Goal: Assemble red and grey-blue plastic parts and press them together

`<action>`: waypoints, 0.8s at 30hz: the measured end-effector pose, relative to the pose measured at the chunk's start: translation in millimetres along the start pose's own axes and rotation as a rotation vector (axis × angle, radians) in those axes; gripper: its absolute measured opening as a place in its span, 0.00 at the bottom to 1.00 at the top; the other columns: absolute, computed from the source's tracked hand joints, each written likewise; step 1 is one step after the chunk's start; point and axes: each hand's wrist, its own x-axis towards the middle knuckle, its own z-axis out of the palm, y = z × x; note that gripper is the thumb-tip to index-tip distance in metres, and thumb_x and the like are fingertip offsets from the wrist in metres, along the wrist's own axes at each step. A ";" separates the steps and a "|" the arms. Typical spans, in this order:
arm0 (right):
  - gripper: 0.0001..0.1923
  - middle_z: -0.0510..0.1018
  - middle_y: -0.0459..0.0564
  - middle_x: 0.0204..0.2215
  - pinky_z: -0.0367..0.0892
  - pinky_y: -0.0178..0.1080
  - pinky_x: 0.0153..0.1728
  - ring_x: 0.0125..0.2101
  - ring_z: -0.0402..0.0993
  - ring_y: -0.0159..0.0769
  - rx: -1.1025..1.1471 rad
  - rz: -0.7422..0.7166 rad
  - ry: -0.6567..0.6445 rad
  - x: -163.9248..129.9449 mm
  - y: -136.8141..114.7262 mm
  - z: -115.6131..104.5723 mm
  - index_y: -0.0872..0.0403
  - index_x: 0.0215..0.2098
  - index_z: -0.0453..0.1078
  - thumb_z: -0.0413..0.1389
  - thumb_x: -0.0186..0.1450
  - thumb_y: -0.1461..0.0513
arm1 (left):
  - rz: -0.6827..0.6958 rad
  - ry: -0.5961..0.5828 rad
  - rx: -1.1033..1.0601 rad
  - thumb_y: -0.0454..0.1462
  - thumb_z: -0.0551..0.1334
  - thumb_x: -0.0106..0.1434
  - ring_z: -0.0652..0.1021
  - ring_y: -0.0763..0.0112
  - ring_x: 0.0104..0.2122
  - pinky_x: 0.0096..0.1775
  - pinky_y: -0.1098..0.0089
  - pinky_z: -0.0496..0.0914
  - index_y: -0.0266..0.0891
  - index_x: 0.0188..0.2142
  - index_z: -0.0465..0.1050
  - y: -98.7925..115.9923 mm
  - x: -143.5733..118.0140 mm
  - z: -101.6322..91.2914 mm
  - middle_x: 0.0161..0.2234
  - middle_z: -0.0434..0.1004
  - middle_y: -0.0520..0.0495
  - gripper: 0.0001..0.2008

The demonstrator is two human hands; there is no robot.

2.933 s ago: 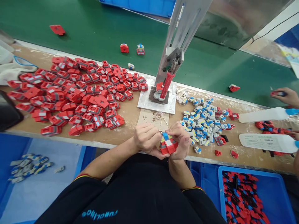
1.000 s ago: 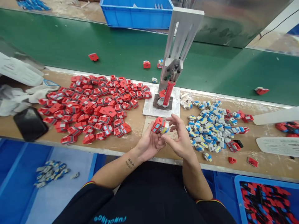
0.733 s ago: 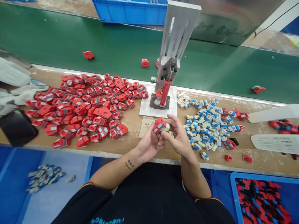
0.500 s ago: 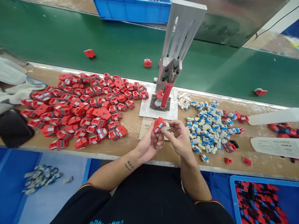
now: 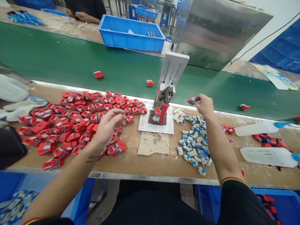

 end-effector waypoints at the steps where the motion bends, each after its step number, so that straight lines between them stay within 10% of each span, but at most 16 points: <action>1: 0.05 0.85 0.62 0.44 0.69 0.47 0.47 0.43 0.77 0.48 -0.070 -0.024 -0.064 17.2 -1.1 9.6 0.54 0.37 0.77 0.60 0.64 0.65 | 0.055 0.001 0.117 0.47 0.69 0.60 0.77 0.69 0.28 0.30 0.70 0.70 0.41 0.39 0.77 1.2 10.6 -0.7 0.32 0.80 0.47 0.14; 8: 0.11 0.83 0.67 0.46 0.67 0.47 0.50 0.46 0.74 0.50 -0.062 -0.057 -0.154 47.7 -12.5 42.5 0.57 0.40 0.77 0.57 0.61 0.69 | 0.302 -0.254 0.686 0.42 0.68 0.60 0.79 0.64 0.37 0.45 0.62 0.75 0.38 0.44 0.77 -18.3 59.1 54.1 0.42 0.82 0.42 0.15; 14: 0.14 0.78 0.66 0.55 0.73 0.47 0.50 0.51 0.77 0.46 0.252 -0.132 -0.010 -21.8 -26.9 9.6 0.56 0.49 0.72 0.54 0.69 0.59 | 0.354 -0.479 0.650 0.38 0.70 0.60 0.82 0.56 0.47 0.52 0.58 0.74 0.37 0.53 0.75 -42.1 85.2 99.2 0.52 0.83 0.37 0.22; 18: 0.19 0.77 0.58 0.59 0.77 0.48 0.52 0.55 0.78 0.44 0.815 -0.568 -0.461 -97.2 -81.1 -2.7 0.49 0.44 0.75 0.64 0.65 0.45 | 0.366 -0.493 0.605 0.36 0.67 0.62 0.83 0.56 0.47 0.52 0.60 0.74 0.38 0.52 0.75 -51.8 89.1 105.3 0.47 0.85 0.42 0.19; 24: 0.21 0.83 0.50 0.41 0.80 0.49 0.41 0.40 0.81 0.39 1.286 -0.522 -0.600 -121.9 -124.8 -15.5 0.47 0.37 0.70 0.64 0.65 0.40 | 0.340 -0.408 0.566 0.34 0.66 0.62 0.83 0.57 0.45 0.51 0.61 0.74 0.35 0.52 0.76 -53.5 80.4 111.4 0.47 0.85 0.40 0.18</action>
